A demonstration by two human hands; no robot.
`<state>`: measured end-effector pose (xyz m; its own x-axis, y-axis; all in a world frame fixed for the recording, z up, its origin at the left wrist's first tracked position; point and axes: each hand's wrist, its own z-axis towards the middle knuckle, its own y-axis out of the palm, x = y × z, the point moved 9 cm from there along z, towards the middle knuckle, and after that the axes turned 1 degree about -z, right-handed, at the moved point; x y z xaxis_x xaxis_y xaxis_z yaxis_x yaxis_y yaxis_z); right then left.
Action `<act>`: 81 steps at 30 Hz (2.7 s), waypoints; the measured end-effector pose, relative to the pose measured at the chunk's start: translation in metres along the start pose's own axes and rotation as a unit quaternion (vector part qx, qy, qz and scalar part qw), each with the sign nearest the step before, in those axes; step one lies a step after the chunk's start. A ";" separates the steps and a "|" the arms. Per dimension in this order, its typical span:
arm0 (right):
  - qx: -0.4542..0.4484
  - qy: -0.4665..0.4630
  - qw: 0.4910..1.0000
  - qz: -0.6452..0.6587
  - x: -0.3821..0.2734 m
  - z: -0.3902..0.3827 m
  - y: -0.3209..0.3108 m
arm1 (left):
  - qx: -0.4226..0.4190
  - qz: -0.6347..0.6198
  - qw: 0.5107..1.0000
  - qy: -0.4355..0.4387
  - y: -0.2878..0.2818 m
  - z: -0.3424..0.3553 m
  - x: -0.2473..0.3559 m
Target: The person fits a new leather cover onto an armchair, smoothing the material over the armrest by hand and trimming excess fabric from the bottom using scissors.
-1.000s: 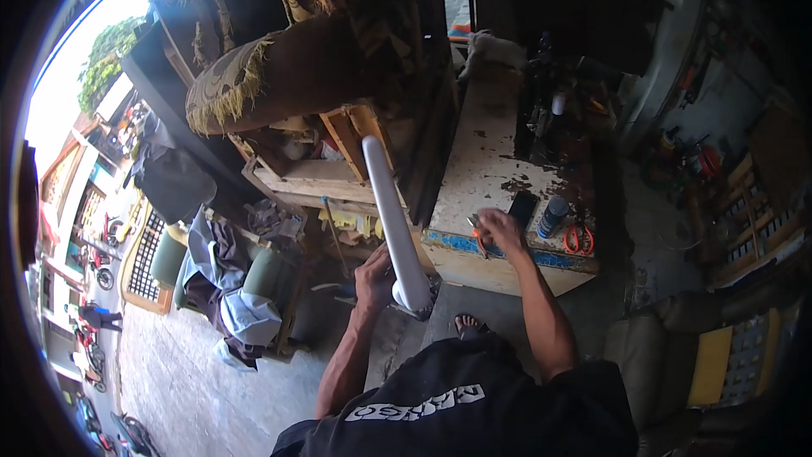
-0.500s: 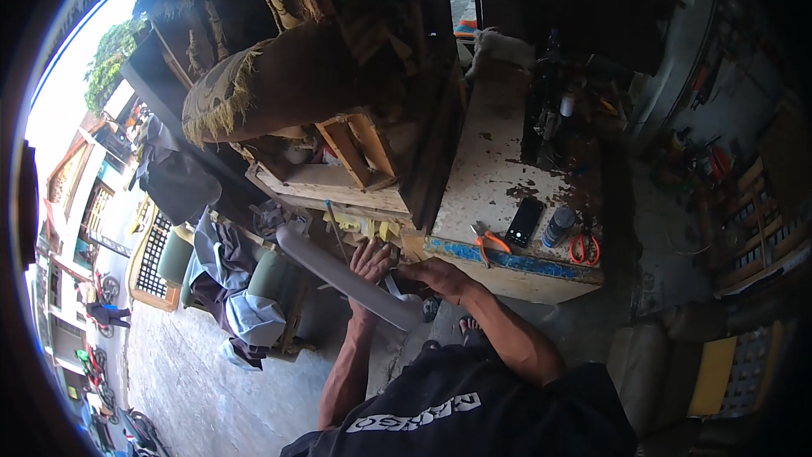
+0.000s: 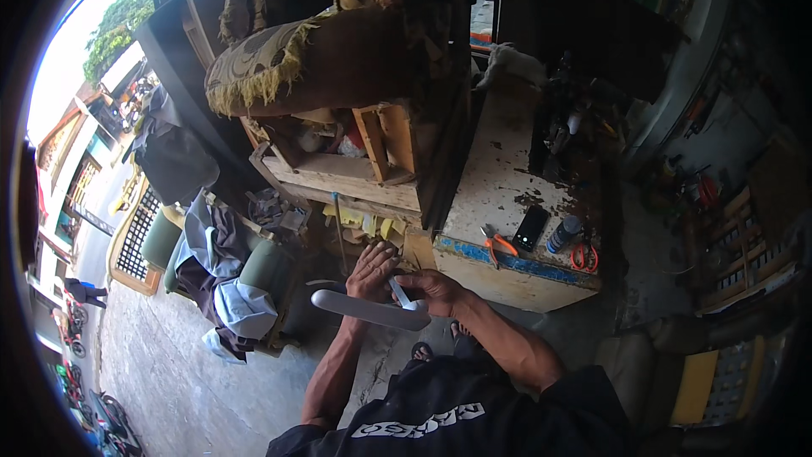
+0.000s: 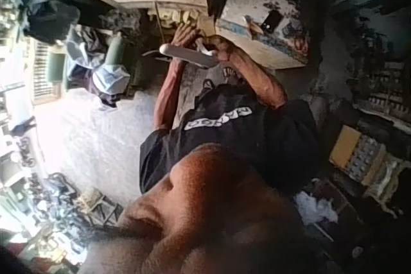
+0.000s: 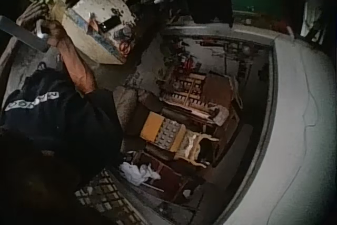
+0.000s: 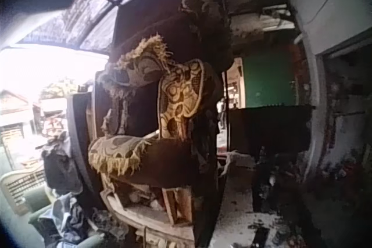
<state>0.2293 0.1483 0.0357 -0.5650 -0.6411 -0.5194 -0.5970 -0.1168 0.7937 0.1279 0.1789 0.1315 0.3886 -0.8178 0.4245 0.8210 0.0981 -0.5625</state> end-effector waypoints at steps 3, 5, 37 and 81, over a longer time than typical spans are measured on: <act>0.010 -0.048 0.999 0.020 -0.002 0.008 0.010 | -0.015 -0.028 0.996 -0.081 -0.010 -0.006 -0.020; 0.056 -0.081 0.995 -0.014 -0.011 0.010 0.007 | 0.000 -0.056 0.976 -0.211 -0.023 -0.020 -0.042; 0.350 -0.150 0.811 -0.445 -0.117 0.172 -0.272 | 0.385 0.204 0.889 0.144 -0.184 0.325 0.090; 0.356 -0.113 0.826 -0.422 -0.171 0.191 -0.251 | 0.261 0.301 0.910 -0.118 -0.046 0.040 0.034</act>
<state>0.3667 0.4323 -0.1348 0.1802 -0.3913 -0.9025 -0.9706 0.0783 -0.2277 0.1201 0.1695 0.2003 0.8615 -0.3893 0.3258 0.4933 0.7936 -0.3561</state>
